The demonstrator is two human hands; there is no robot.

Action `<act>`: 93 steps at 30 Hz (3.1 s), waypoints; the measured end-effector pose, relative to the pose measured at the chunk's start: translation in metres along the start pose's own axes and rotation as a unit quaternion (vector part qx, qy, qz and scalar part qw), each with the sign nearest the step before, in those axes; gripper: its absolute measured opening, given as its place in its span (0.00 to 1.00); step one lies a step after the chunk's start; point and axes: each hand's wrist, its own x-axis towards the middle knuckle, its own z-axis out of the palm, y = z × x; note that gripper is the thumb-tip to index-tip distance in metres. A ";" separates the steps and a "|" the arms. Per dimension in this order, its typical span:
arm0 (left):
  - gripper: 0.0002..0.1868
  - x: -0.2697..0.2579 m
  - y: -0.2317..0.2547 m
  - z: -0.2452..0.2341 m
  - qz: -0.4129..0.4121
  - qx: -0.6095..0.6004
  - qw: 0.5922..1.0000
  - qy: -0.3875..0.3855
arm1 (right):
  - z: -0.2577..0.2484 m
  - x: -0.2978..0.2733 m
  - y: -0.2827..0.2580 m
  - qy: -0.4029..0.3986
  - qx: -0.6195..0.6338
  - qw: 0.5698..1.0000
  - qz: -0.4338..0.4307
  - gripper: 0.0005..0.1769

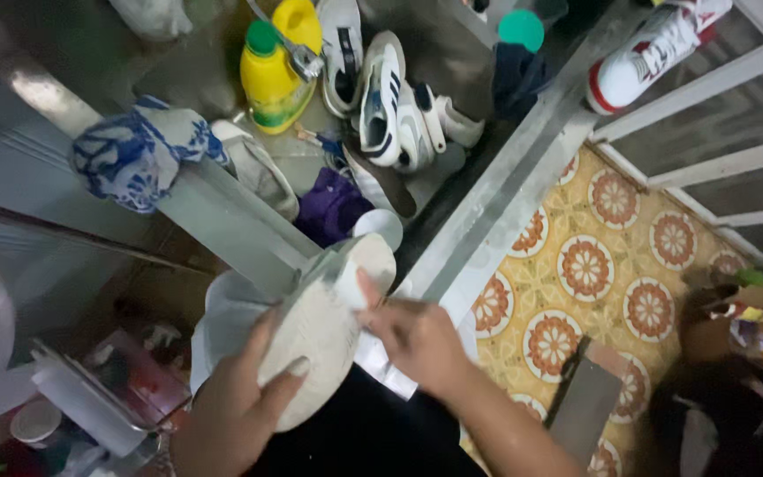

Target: The person cleans sneakers in a sink by scrubbing the soles with a brush and wiping the surfaces with a cloth. They use a small tool to clean the edges of a shoe.

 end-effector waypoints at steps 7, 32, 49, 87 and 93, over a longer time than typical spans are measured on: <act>0.41 0.007 -0.030 0.000 0.145 0.036 0.988 -0.022 | 0.002 0.001 0.002 0.032 -0.061 0.997 -0.019 0.10; 0.31 0.025 -0.017 -0.055 0.271 0.238 0.930 0.070 | -0.029 0.073 0.043 -0.018 -0.293 0.949 0.112 0.28; 0.43 0.038 0.026 -0.037 0.220 0.355 0.907 0.059 | 0.012 0.126 0.096 -0.211 -0.382 0.886 0.160 0.16; 0.56 0.083 0.070 -0.002 0.073 0.323 0.940 -0.088 | -0.011 0.008 -0.008 -0.018 -0.122 0.992 -0.009 0.21; 0.54 0.078 0.068 0.002 0.104 0.304 0.946 -0.053 | -0.018 0.017 0.011 0.008 -0.138 0.989 -0.047 0.08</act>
